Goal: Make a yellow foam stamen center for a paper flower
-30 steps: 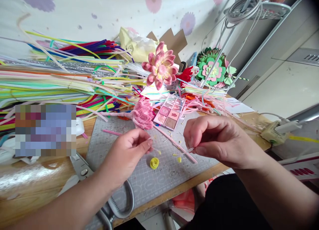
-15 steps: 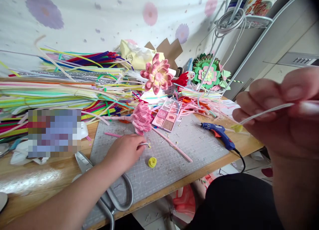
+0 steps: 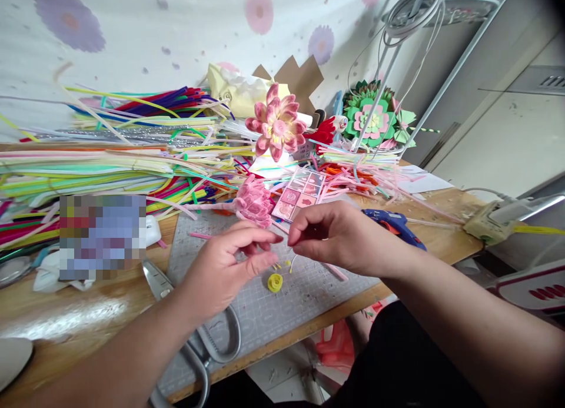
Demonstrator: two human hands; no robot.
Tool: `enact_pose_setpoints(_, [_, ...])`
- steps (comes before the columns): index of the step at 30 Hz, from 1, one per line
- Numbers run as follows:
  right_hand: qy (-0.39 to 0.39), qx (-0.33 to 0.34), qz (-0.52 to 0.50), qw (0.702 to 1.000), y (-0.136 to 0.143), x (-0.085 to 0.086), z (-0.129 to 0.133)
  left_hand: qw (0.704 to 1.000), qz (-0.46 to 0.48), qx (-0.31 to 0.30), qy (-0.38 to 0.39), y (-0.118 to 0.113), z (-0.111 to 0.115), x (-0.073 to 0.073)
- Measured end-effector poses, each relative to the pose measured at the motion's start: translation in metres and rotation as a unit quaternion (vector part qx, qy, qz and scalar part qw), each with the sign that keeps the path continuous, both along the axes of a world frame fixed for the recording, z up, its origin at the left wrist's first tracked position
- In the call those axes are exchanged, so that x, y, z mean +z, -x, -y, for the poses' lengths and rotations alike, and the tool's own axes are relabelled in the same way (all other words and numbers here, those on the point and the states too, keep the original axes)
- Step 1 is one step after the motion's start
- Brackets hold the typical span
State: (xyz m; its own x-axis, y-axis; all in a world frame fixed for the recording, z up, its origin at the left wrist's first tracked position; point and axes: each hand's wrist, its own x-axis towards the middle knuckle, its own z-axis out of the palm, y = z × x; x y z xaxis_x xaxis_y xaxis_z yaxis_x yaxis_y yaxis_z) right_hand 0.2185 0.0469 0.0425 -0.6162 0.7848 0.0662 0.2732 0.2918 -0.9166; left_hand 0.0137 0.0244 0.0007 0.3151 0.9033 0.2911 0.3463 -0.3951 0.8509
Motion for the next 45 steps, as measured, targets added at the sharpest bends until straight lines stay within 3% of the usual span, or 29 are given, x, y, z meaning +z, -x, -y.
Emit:
enact_pose_setpoints(5, [0.0,0.005,-0.045,0.999,0.024,-0.004,-0.005,0.988,0.088,-0.002,0.123,-0.004,-0.001,-0.005])
enact_pose_setpoints(11, [-0.034,-0.058,-0.09,0.994,0.034,-0.026,0.002,0.916,0.322,0.067,0.231,-0.005,-0.003,-0.002])
enact_pose_setpoints(16, [-0.175,-0.075,-0.036,0.981,0.042,-0.045,0.011,0.866,0.396,0.071,0.296,-0.005,-0.002,-0.001])
enact_pose_setpoints(22, [-0.266,-0.098,-0.027,0.959,0.046,-0.046,0.011,0.841,0.432,0.062,0.321,-0.006,-0.001,-0.005])
enact_pose_setpoints(25, [-0.262,-0.102,-0.034,0.959,0.043,-0.045,0.008,0.849,0.421,0.053,0.315,-0.006,0.0,-0.006])
enact_pose_setpoints(35, [-0.209,-0.123,-0.028,0.97,0.034,-0.042,0.006,0.923,0.297,0.032,0.242,-0.005,0.0,-0.005])
enact_pose_setpoints(45, [-0.211,-0.1,-0.019,0.972,0.031,-0.043,0.008,0.947,0.24,0.073,0.202,-0.006,-0.003,-0.008])
